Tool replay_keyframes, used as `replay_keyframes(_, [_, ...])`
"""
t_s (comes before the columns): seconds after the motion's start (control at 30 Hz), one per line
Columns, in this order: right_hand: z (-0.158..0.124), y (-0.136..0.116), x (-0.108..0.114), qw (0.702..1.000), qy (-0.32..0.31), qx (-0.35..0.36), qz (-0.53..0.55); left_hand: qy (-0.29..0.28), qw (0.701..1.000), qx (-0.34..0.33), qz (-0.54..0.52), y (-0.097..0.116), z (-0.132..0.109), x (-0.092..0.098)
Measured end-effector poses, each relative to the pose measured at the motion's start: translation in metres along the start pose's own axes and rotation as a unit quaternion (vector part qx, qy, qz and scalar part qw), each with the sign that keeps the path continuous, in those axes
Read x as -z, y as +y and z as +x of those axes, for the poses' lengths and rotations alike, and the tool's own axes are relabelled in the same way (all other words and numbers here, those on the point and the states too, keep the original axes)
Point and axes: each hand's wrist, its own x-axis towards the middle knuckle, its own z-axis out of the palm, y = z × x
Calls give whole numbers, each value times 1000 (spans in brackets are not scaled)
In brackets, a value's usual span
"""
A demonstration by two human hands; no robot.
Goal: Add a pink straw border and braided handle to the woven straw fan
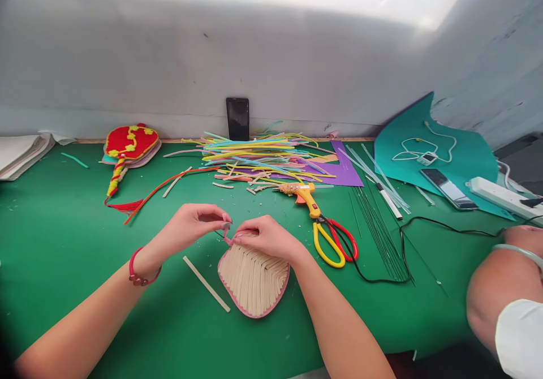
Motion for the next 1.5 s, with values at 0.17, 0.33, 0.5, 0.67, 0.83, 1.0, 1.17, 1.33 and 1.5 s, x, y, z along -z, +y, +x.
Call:
replay_keyframes(0.17, [3, 1, 3, 997, 83, 6, 3, 87, 995, -44, 26, 3, -2, -2])
replay_keyframes(0.33, [2, 0, 6, 988, 157, 9, 9, 101, 992, -23, -68, 3, 0, 1])
replay_keyframes(0.5, [2, 2, 11, 978, 204, 13, 38, 117, 985, 13, -122, -1, 4, 9])
replay_keyframes(0.67, [4, 8, 14, 961, 262, 33, 85, 64, 979, 76, -178, -17, 14, 14])
replay_keyframes(0.83, [1, 7, 11, 961, 238, 56, 126, -39, 970, 124, -207, -32, 21, 15])
replay_keyframes(1.0, [-4, 0, 9, 983, 121, 68, 116, -81, 967, 129, -206, -36, 21, 17])
replay_keyframes(1.17, [-6, -4, 9, 995, -35, 57, 75, -85, 990, 100, -59, -29, 18, 20])
replay_keyframes(1.33, [-6, -5, 7, 998, -54, 20, 1, -31, 996, 39, 72, -11, 9, 17])
replay_keyframes(1.5, [-1, 0, 6, 996, 76, 3, -35, 89, 979, -71, 166, -3, 1, 4])
